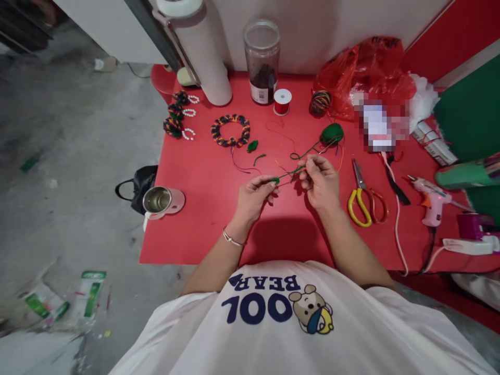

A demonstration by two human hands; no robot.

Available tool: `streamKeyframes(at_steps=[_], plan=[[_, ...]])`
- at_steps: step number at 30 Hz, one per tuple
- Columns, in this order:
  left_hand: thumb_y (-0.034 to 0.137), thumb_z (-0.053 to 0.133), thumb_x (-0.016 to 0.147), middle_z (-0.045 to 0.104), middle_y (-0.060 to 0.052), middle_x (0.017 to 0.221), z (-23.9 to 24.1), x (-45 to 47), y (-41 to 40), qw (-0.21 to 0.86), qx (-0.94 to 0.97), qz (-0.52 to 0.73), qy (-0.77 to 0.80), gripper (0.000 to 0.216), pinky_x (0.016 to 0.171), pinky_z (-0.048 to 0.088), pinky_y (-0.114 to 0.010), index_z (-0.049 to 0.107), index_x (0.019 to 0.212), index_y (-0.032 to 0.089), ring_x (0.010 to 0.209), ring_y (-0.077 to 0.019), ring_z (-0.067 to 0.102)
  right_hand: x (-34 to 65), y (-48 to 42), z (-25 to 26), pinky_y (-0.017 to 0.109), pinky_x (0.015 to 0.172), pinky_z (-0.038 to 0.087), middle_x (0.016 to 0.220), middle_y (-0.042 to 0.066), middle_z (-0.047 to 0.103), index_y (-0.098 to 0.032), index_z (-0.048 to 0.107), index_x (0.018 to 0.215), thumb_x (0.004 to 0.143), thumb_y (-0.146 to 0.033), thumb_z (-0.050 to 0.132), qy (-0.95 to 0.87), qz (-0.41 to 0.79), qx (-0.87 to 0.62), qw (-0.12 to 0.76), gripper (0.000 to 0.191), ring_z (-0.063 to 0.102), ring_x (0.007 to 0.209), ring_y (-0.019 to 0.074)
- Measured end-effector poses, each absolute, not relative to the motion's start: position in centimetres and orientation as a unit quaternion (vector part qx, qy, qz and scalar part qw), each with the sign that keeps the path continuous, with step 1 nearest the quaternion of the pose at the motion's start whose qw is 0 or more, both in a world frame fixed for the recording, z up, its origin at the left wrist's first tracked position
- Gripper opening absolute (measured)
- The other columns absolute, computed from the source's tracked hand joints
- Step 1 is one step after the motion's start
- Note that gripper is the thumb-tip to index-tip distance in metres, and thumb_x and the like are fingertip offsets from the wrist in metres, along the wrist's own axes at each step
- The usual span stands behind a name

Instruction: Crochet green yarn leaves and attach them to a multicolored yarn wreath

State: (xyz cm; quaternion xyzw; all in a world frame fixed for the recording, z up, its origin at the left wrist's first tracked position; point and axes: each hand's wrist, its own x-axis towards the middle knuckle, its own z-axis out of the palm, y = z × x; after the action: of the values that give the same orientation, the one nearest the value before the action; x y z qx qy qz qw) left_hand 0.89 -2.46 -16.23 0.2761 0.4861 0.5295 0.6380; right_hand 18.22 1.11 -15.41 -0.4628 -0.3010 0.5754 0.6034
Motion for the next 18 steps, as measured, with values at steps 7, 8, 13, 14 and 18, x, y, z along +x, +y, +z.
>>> streamKeyframes(at_steps=[7, 8, 13, 14, 18], plan=[[0.033, 0.090, 0.065, 0.074, -0.004, 0.067, -16.09, 0.96, -2.52, 0.629, 0.283, 0.528, 0.495, 0.032, 0.044, 0.049, -0.020, 0.079, 0.089, 0.014, 0.053, -0.0122, 0.066, 18.61, 1.39, -15.29, 0.015, 0.035, 0.030, 0.086, -0.004, 0.081, -0.026, 0.071, 0.090, 0.070, -0.046, 0.094, -0.284, 0.575, -0.459, 0.615, 0.037, 0.057, 0.049, 0.0039], [0.032, 0.090, 0.065, 0.074, -0.004, 0.067, -16.01, 0.98, -2.52, 0.629, 0.282, 0.527, 0.497, 0.032, 0.044, 0.049, -0.020, 0.079, 0.089, 0.014, 0.054, -0.0123, 0.066, 18.65, 1.43, -15.30, 0.015, 0.035, 0.030, 0.086, -0.004, 0.081, -0.026, 0.070, 0.090, 0.070, -0.046, 0.093, -0.285, 0.573, -0.461, 0.615, 0.036, 0.057, 0.049, 0.0040], [0.032, 0.088, 0.065, 0.074, -0.003, 0.067, -15.87, 0.96, -2.49, 0.625, 0.273, 0.528, 0.506, 0.031, 0.044, 0.049, -0.020, 0.078, 0.088, 0.014, 0.051, -0.0110, 0.064, 18.75, 1.55, -15.35, 0.016, 0.036, 0.030, 0.088, -0.003, 0.081, -0.026, 0.069, 0.091, 0.071, -0.047, 0.092, -0.285, 0.568, -0.473, 0.610, 0.037, 0.056, 0.051, 0.0043], [0.032, 0.087, 0.066, 0.074, -0.003, 0.067, -15.89, 0.93, -2.48, 0.623, 0.272, 0.530, 0.507, 0.030, 0.044, 0.049, -0.020, 0.078, 0.088, 0.014, 0.049, -0.0104, 0.062, 18.75, 1.56, -15.37, 0.016, 0.036, 0.030, 0.088, -0.003, 0.081, -0.026, 0.070, 0.090, 0.070, -0.048, 0.092, -0.283, 0.567, -0.477, 0.610, 0.037, 0.056, 0.051, 0.0042], [0.032, 0.086, 0.067, 0.072, -0.002, 0.064, -15.91, 0.79, -2.38, 0.615, 0.269, 0.541, 0.507, 0.029, 0.043, 0.048, -0.021, 0.078, 0.089, 0.015, 0.045, -0.0094, 0.058, 18.81, 1.58, -15.58, 0.016, 0.036, 0.031, 0.090, -0.002, 0.081, -0.025, 0.070, 0.090, 0.071, -0.048, 0.091, -0.282, 0.566, -0.485, 0.603, 0.037, 0.056, 0.051, 0.0043]])
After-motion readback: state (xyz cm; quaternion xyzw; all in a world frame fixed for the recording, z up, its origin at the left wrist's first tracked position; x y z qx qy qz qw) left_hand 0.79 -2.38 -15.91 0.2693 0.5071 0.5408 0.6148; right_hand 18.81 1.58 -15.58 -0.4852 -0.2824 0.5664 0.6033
